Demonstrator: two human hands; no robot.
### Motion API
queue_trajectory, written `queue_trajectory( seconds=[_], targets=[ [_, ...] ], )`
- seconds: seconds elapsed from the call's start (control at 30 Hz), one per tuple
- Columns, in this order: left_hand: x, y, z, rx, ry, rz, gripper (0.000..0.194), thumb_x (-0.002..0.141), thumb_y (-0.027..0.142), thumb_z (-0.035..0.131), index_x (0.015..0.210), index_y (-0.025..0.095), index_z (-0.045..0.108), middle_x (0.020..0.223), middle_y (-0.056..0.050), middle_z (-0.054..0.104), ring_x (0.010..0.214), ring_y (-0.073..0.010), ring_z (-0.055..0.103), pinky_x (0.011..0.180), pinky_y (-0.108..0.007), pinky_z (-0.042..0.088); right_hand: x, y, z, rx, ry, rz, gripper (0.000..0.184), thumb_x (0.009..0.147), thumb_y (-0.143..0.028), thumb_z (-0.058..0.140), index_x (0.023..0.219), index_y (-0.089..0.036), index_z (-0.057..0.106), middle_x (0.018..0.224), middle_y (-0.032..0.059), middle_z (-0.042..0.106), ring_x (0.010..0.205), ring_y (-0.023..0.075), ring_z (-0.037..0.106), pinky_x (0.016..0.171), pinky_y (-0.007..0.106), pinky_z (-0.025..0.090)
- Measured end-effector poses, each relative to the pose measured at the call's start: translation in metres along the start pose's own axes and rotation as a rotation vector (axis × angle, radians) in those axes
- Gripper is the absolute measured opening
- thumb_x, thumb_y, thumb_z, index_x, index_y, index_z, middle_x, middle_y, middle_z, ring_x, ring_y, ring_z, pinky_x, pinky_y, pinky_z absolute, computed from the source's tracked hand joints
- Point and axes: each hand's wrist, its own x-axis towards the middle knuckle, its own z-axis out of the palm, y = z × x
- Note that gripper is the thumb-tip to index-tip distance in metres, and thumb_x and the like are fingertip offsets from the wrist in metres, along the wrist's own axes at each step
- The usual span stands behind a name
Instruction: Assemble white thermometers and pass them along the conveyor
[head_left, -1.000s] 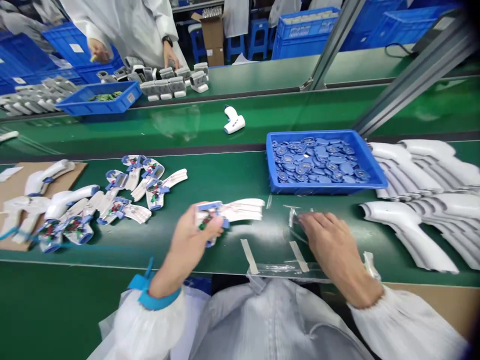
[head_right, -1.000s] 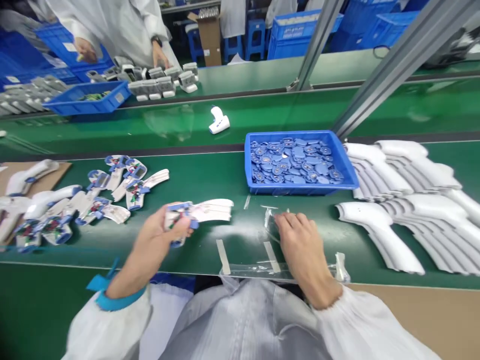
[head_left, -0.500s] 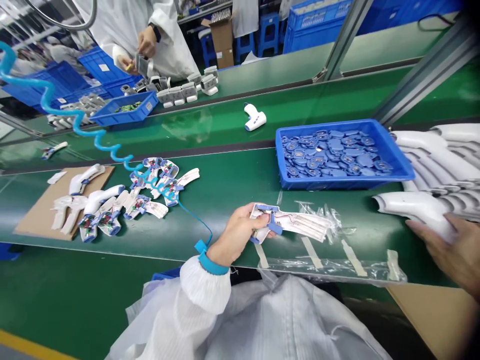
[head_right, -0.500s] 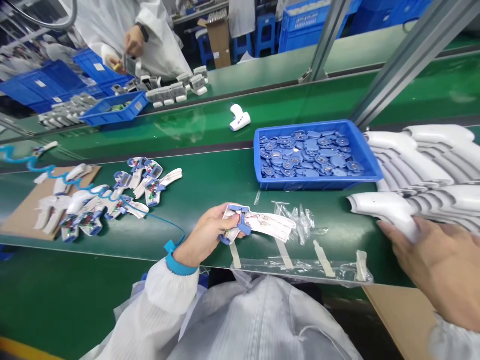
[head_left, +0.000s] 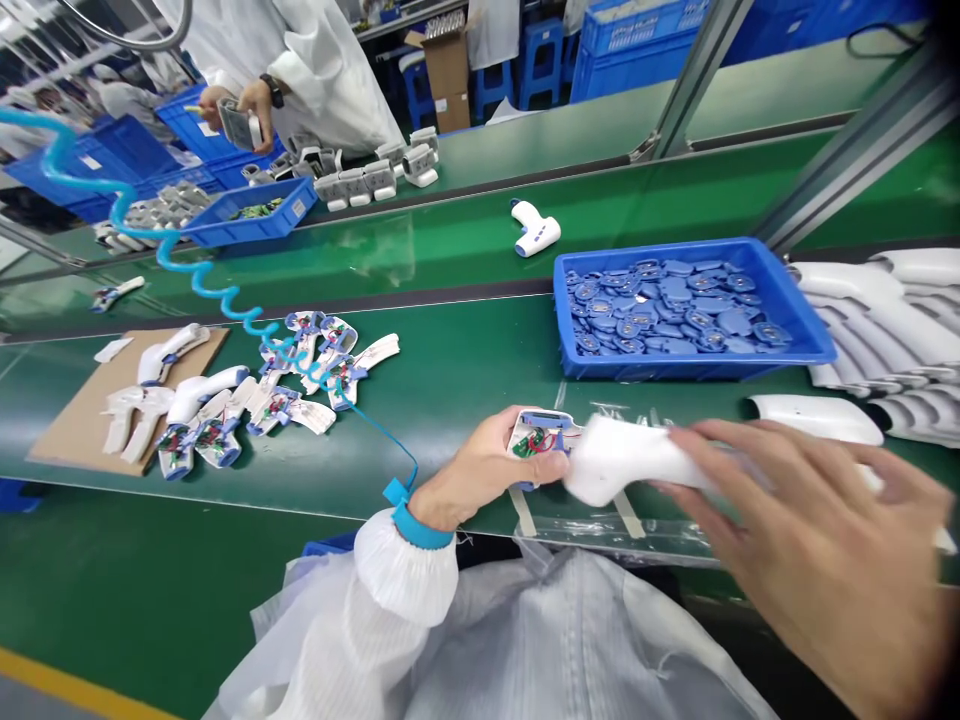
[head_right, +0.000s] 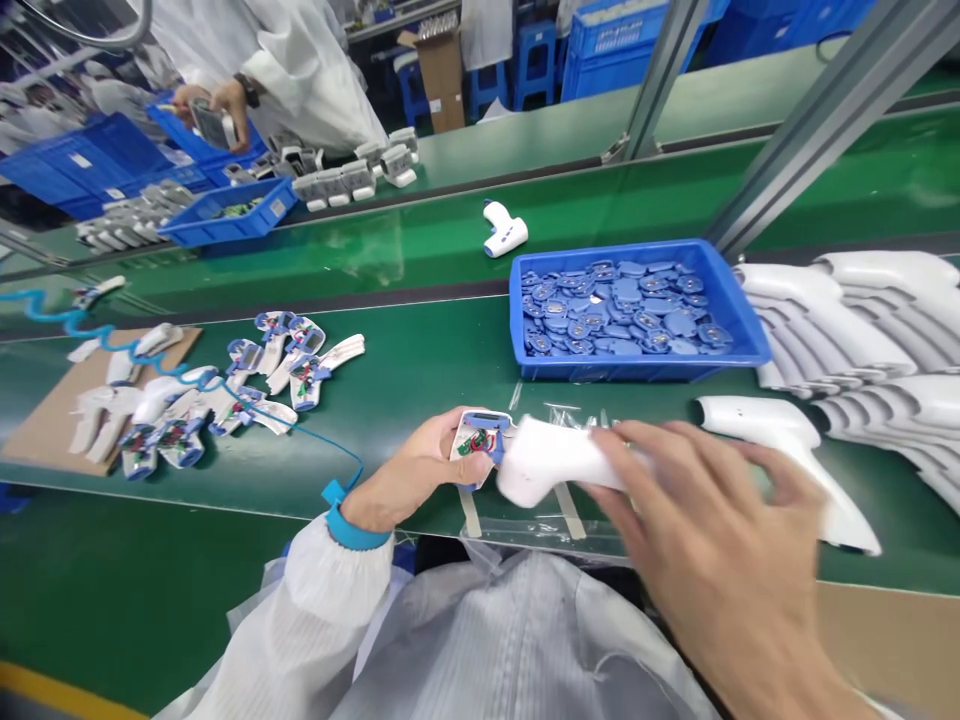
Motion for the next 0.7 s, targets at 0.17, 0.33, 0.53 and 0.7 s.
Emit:
queue_trajectory(
  seconds=[0.17, 0.33, 0.53, 0.7],
  targets=[
    [0.0, -0.011, 0.001, 0.222, 0.114, 0.077, 0.055, 0.079, 0.051, 0.087, 0.115, 0.014, 0.07, 0.104, -0.008, 0.07, 0.091, -0.0188, 0.064, 0.078, -0.028, 0.05, 0.034, -0.046, 0.022, -0.013, -0.024, -0.194, 0.027, 0.102, -0.028, 0.064, 0.127, -0.018, 0.067, 0.12, 0.0108, 0.078, 0.105, 0.032, 0.073, 0.093, 0.051, 0.046],
    [-0.007, -0.011, -0.002, 0.461, 0.064, 0.189, 0.045, 0.09, 0.045, 0.077, 0.125, 0.018, 0.068, 0.112, -0.006, 0.073, 0.097, -0.0205, 0.065, 0.083, -0.03, 0.052, 0.042, -0.034, 0.035, 0.431, -0.539, 0.122, 0.034, 0.092, -0.047, 0.072, 0.119, -0.025, 0.074, 0.091, 0.0048, 0.08, 0.072, 0.0267, 0.073, 0.064, 0.039, 0.056],
    [-0.012, -0.001, -0.006, 0.653, 0.097, 0.284, 0.041, 0.088, 0.043, 0.08, 0.12, 0.019, 0.07, 0.108, -0.005, 0.076, 0.091, -0.0203, 0.067, 0.085, -0.033, 0.052, 0.057, -0.034, 0.03, 0.998, -0.597, 0.329, 0.047, 0.098, -0.059, 0.059, 0.133, -0.03, 0.069, 0.123, 0.0079, 0.074, 0.107, 0.0272, 0.072, 0.088, 0.039, 0.061],
    [-0.017, -0.001, -0.011, 0.643, 0.19, 0.266, 0.048, 0.083, 0.051, 0.083, 0.115, 0.018, 0.07, 0.1, -0.005, 0.074, 0.085, -0.0207, 0.065, 0.075, -0.032, 0.05, 0.063, -0.06, 0.038, 0.963, -0.441, 0.335, 0.038, 0.097, -0.059, 0.061, 0.111, -0.026, 0.073, 0.102, 0.0069, 0.073, 0.088, 0.0235, 0.068, 0.077, 0.038, 0.057]
  ],
)
